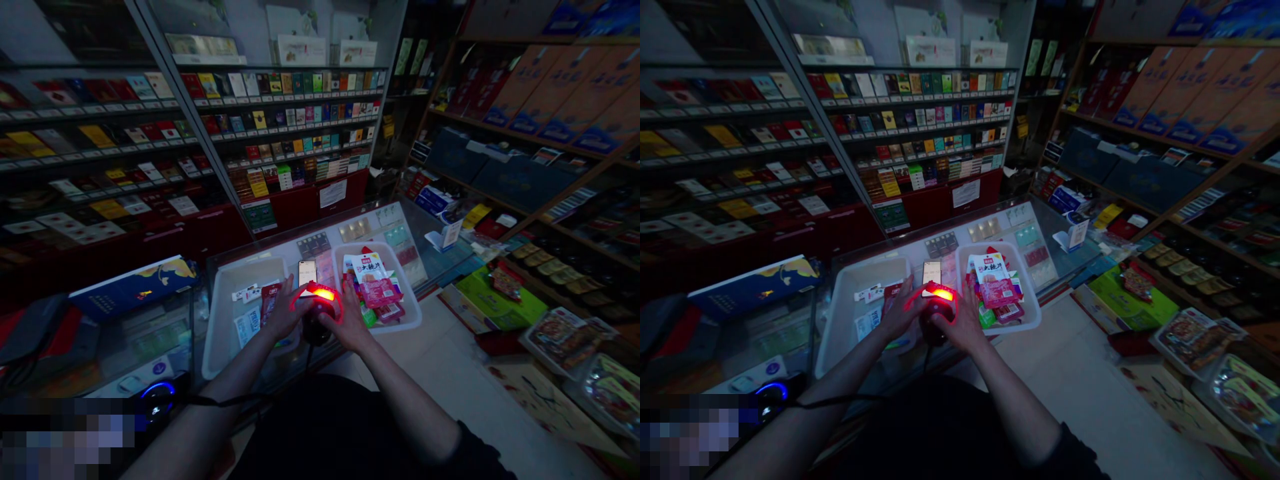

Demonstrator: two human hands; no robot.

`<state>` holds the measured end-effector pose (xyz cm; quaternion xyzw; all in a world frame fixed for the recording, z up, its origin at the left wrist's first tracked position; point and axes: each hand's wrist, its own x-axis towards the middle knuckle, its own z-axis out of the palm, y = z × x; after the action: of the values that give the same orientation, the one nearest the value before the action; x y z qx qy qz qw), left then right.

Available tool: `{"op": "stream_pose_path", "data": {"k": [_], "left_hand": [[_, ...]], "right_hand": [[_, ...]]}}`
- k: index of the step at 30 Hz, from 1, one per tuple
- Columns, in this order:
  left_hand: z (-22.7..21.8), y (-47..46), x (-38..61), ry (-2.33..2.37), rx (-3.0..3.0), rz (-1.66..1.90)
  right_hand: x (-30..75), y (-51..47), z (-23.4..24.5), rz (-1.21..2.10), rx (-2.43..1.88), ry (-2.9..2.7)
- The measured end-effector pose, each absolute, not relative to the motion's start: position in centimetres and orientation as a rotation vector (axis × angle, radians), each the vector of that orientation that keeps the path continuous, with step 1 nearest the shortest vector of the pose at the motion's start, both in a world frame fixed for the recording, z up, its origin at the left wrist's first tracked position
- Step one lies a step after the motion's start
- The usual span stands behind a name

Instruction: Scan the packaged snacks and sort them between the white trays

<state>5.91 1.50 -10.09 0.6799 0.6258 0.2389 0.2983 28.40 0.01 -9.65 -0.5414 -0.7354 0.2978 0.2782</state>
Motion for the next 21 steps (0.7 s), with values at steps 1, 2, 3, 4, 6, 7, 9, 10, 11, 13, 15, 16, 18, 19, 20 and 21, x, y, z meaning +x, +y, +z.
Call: {"op": "stream_pose_path", "data": {"k": [1, 2, 3, 4, 6, 7, 9, 10, 11, 13, 15, 16, 18, 19, 20, 21], "left_hand": [[-10.0, 1.6, 6.0, 1.665, 1.804, 0.635], [-9.8, 1.8, 6.1, 1.664, 1.804, 0.635], [-9.6, 2.0, 6.2, 1.661, 1.807, 0.636], [-9.4, 2.1, 6.4, 1.657, 1.811, 0.637], [-8.9, 2.6, 6.8, 1.635, 1.826, 0.641], [-8.6, 2.8, 7.0, 1.623, 1.833, 0.646], [-8.0, 3.5, 7.7, 1.595, 1.843, 0.655], [-7.6, 3.9, 8.1, 1.579, 1.847, 0.659], [-7.3, 4.3, 8.6, 1.560, 1.852, 0.666], [-6.6, 5.6, 9.8, 1.515, 1.863, 0.691], [-5.9, 7.2, 11.2, 1.475, 1.874, 0.710], [-5.6, 8.1, 11.9, 1.473, 1.874, 0.696], [-5.0, 9.9, 13.1, 1.473, 1.881, 0.663], [-4.7, 10.7, 13.5, 1.486, 1.879, 0.662], [-4.5, 11.4, 13.7, 1.501, 1.875, 0.673], [-4.4, 11.9, 13.8, 1.510, 1.877, 0.688]], "right_hand": [[28.5, 0.1, -9.5, 0.791, -1.453, -1.967], [28.5, 0.1, -9.4, 0.780, -1.455, -1.961], [28.6, 0.2, -9.3, 0.768, -1.459, -1.953], [28.7, 0.3, -9.2, 0.756, -1.466, -1.943], [29.0, 0.6, -9.2, 0.740, -1.483, -1.923], [29.2, 0.9, -9.1, 0.732, -1.493, -1.911], [29.7, 1.4, -9.0, 0.705, -1.517, -1.881], [30.0, 1.9, -8.8, 0.686, -1.527, -1.868], [30.4, 2.4, -8.6, 0.664, -1.536, -1.857], [31.3, 3.9, -7.9, 0.617, -1.548, -1.843], [32.4, 5.8, -7.0, 0.562, -1.563, -1.824], [33.0, 6.8, -6.6, 0.532, -1.582, -1.816], [34.3, 8.9, -5.9, 0.466, -1.642, -1.777], [34.9, 9.8, -5.6, 0.436, -1.668, -1.752], [35.5, 10.6, -5.4, 0.412, -1.691, -1.727], [36.0, 11.1, -5.2, 0.397, -1.704, -1.713]]}}
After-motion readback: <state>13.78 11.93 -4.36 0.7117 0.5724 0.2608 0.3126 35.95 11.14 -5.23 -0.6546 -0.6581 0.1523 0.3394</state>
